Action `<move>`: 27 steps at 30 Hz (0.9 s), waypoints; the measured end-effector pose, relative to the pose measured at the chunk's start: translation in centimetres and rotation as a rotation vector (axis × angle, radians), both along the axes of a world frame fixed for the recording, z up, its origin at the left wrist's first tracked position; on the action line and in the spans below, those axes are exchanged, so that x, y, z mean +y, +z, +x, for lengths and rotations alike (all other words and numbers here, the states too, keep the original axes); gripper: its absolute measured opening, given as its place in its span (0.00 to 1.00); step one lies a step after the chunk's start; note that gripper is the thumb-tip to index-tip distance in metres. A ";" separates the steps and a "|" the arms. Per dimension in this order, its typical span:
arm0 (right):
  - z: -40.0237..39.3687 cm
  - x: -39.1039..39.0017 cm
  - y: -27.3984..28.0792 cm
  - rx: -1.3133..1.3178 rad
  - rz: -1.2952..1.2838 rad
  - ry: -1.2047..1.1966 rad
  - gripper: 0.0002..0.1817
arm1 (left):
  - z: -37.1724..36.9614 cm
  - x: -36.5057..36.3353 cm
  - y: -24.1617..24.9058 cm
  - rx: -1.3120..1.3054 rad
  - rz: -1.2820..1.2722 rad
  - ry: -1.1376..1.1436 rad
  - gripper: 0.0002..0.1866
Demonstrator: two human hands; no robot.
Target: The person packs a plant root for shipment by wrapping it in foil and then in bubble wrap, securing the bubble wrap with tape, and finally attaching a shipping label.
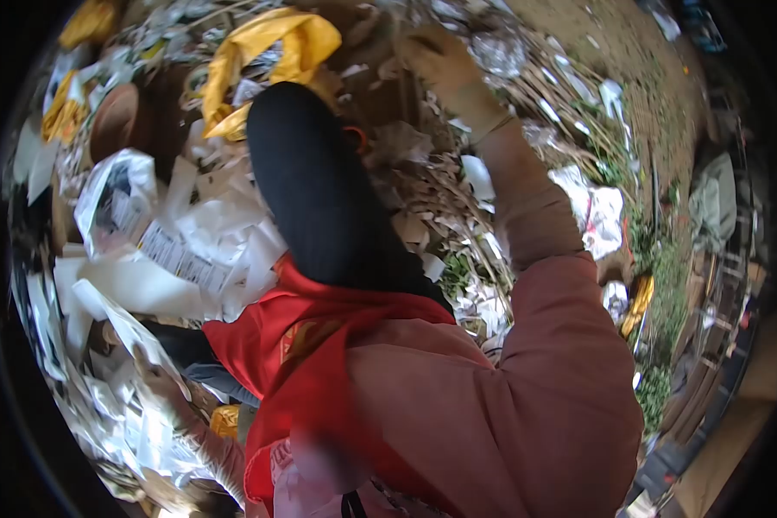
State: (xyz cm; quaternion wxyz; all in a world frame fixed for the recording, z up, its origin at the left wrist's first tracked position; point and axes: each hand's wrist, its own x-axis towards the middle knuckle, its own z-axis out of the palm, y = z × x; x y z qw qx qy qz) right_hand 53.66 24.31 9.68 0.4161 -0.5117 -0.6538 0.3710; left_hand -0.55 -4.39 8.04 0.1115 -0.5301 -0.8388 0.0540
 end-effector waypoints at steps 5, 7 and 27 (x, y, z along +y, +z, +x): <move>14.1 -5.7 -15.1 -0.438 -0.630 -0.232 0.20 | 0.7 -1.3 -6.7 -0.124 -0.430 -0.064 0.31; 12.7 -9.7 -19.8 -0.868 -0.803 -0.025 0.26 | 1.9 -0.5 -8.8 -0.134 -0.568 -0.077 0.29; 6.5 -9.3 -7.2 0.117 -0.776 0.094 0.32 | 10.9 8.6 -3.5 -0.934 0.326 -0.099 0.17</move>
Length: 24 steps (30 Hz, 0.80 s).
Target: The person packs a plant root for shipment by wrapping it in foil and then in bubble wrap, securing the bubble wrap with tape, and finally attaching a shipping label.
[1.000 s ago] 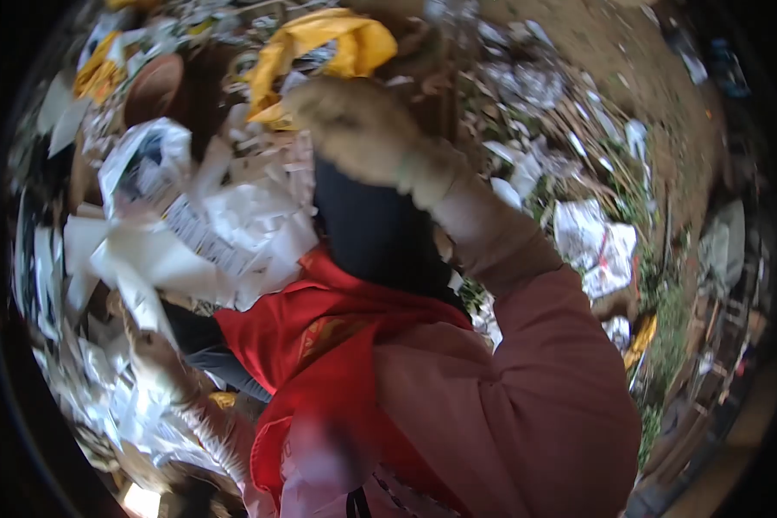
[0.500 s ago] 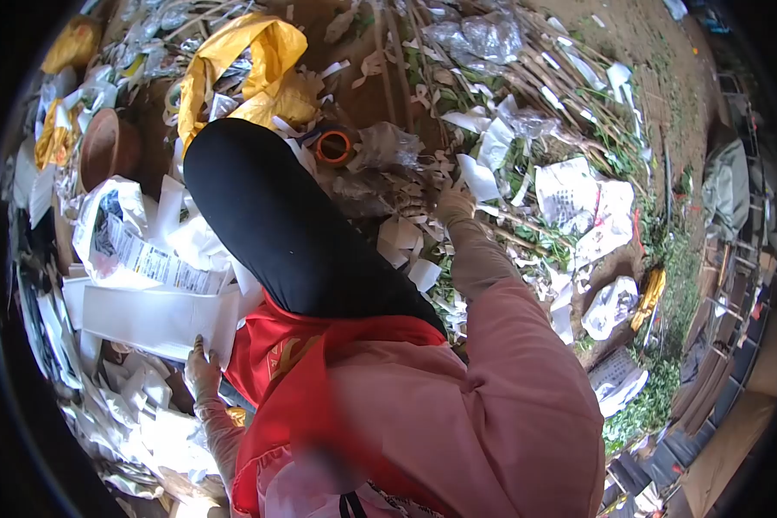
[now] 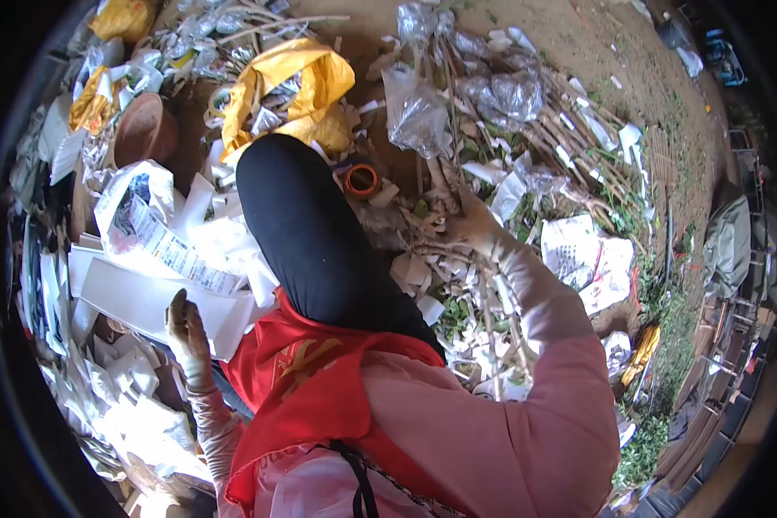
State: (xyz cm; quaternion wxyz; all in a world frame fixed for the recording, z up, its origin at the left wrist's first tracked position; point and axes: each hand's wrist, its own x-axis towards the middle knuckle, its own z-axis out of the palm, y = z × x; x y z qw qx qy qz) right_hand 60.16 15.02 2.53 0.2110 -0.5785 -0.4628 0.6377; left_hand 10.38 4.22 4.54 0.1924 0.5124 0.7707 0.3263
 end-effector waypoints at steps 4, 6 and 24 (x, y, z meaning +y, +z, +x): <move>-5.9 -1.1 9.5 0.327 0.239 0.028 0.28 | 7.7 2.7 5.0 -0.405 0.209 -0.196 0.15; -8.4 -1.5 11.3 0.559 0.136 0.332 0.25 | 11.2 2.9 6.7 -0.892 0.192 -0.339 0.23; -26.4 28.0 1.9 -0.639 0.693 1.032 0.08 | 5.2 -3.3 0.3 -1.813 0.441 0.461 0.20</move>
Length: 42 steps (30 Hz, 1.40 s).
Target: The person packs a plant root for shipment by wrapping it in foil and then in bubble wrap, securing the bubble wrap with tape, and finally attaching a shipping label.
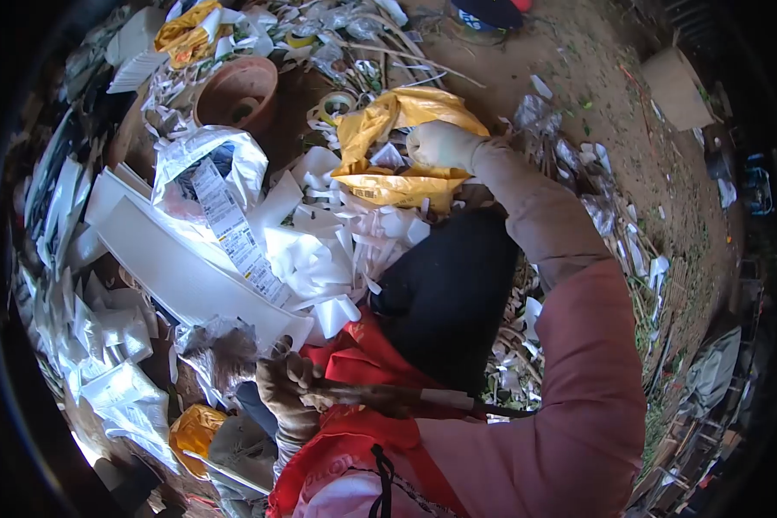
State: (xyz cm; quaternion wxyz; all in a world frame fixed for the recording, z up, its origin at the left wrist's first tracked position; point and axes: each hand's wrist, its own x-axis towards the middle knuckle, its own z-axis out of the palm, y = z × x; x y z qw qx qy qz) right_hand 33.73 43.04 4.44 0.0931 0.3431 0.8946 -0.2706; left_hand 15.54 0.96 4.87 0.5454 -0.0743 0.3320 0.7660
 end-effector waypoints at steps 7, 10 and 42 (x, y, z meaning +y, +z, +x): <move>-8.1 5.6 -11.1 -0.635 0.616 0.271 0.15 | -1.9 2.5 -1.6 -0.046 -0.014 0.020 0.23; -8.9 5.5 -12.5 -0.622 0.683 0.201 0.15 | -2.2 3.3 -2.0 -0.060 -0.011 0.031 0.21; -6.6 -29.4 3.3 0.867 -0.506 -0.215 0.22 | 3.7 -0.2 5.3 0.512 -0.102 -0.160 0.20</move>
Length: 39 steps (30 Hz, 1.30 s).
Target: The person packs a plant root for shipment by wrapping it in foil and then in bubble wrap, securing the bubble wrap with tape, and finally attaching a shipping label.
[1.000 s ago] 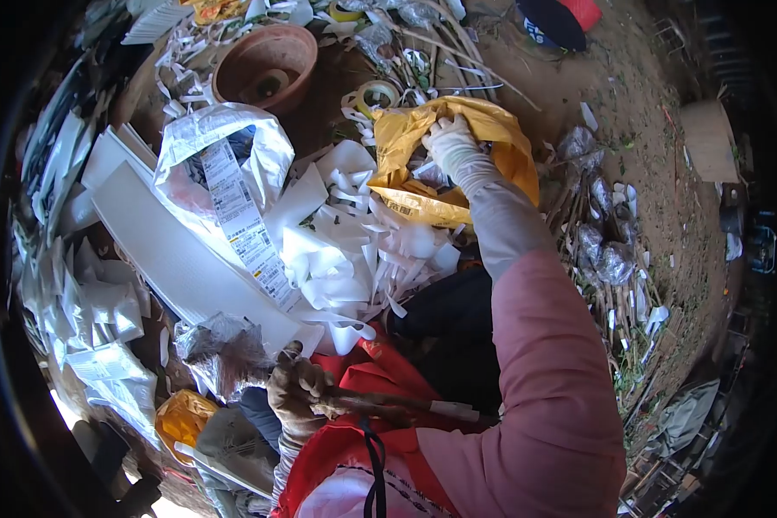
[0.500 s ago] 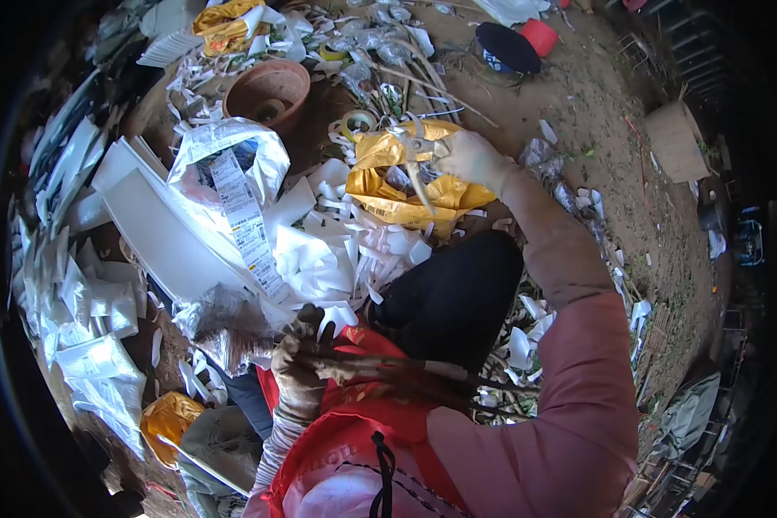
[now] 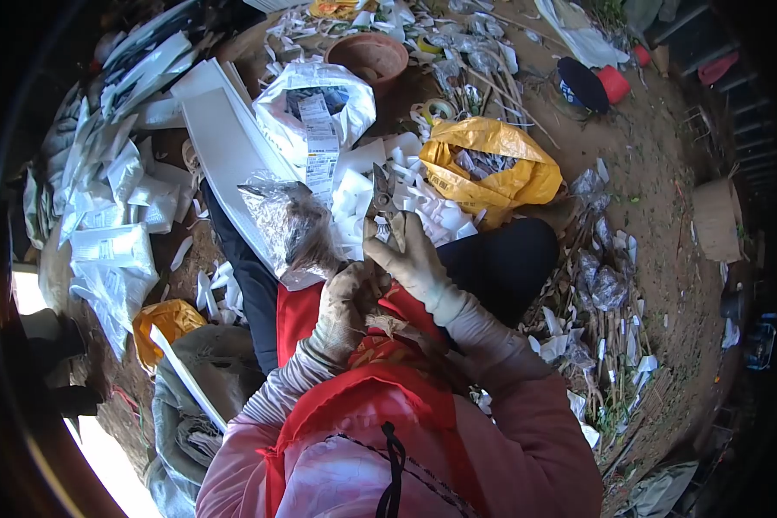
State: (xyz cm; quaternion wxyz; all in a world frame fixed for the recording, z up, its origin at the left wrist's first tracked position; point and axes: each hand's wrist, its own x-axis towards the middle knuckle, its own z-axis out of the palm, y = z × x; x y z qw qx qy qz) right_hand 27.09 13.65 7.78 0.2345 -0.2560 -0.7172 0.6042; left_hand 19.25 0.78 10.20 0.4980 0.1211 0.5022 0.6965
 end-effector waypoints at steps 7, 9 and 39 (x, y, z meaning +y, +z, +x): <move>0.7 -2.7 -3.8 -0.001 -0.412 0.039 0.19 | 3.0 -0.3 -2.3 -0.001 -0.088 0.047 0.13; 0.7 -2.8 -0.9 0.110 -0.478 0.035 0.15 | 3.6 -0.1 -2.6 -0.005 0.025 0.097 0.14; 5.0 2.7 11.1 -0.579 0.558 0.233 0.34 | 4.6 -0.1 -1.8 -0.060 -0.132 0.142 0.06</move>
